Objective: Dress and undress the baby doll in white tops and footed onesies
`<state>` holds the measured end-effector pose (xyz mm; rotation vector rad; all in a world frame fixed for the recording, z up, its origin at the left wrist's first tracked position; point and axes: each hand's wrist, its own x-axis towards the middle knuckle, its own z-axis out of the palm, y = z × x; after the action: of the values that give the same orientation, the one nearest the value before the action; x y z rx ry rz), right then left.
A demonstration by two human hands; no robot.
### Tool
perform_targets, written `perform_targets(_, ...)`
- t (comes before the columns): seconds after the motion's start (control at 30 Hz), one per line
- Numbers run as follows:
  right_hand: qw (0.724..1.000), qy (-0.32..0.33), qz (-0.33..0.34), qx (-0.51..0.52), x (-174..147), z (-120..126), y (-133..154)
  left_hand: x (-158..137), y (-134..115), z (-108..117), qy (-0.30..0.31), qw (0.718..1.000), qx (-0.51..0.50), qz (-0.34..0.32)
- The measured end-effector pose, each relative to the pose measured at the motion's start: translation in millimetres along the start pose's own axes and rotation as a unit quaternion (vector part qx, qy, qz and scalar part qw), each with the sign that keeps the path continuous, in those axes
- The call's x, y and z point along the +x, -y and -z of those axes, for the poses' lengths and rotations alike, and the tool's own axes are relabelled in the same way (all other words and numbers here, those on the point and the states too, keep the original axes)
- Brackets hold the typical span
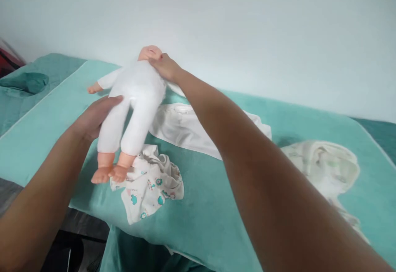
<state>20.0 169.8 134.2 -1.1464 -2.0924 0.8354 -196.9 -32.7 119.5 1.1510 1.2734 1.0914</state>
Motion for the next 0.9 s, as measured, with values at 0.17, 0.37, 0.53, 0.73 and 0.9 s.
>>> perform_targets(0.17, 0.997, 0.073, -0.010, -0.015, 8, -38, 9, -3, 32, 52, -0.111, 0.975, 0.189, -0.026)
perform_targets(0.37, 0.943, 0.030, -0.124, -0.306, -53, 31, -51, -72, 14, -8, -0.099, 0.836, 0.454, -0.292)
perform_targets(0.53, 0.880, 0.144, -0.201, -0.405, -150, 82, -73, -116, 28, -71, 0.211, 0.781, 0.502, -0.305)
perform_targets(0.73, 0.965, 0.138, 0.120, -0.186, -286, 60, 41, -130, -1, -110, 0.071, 0.824, 0.406, -0.389)
perform_targets(0.9, 0.942, 0.220, 0.252, -0.038, -390, 51, 147, -201, -14, -137, 0.186, 0.901, 0.265, -0.289)
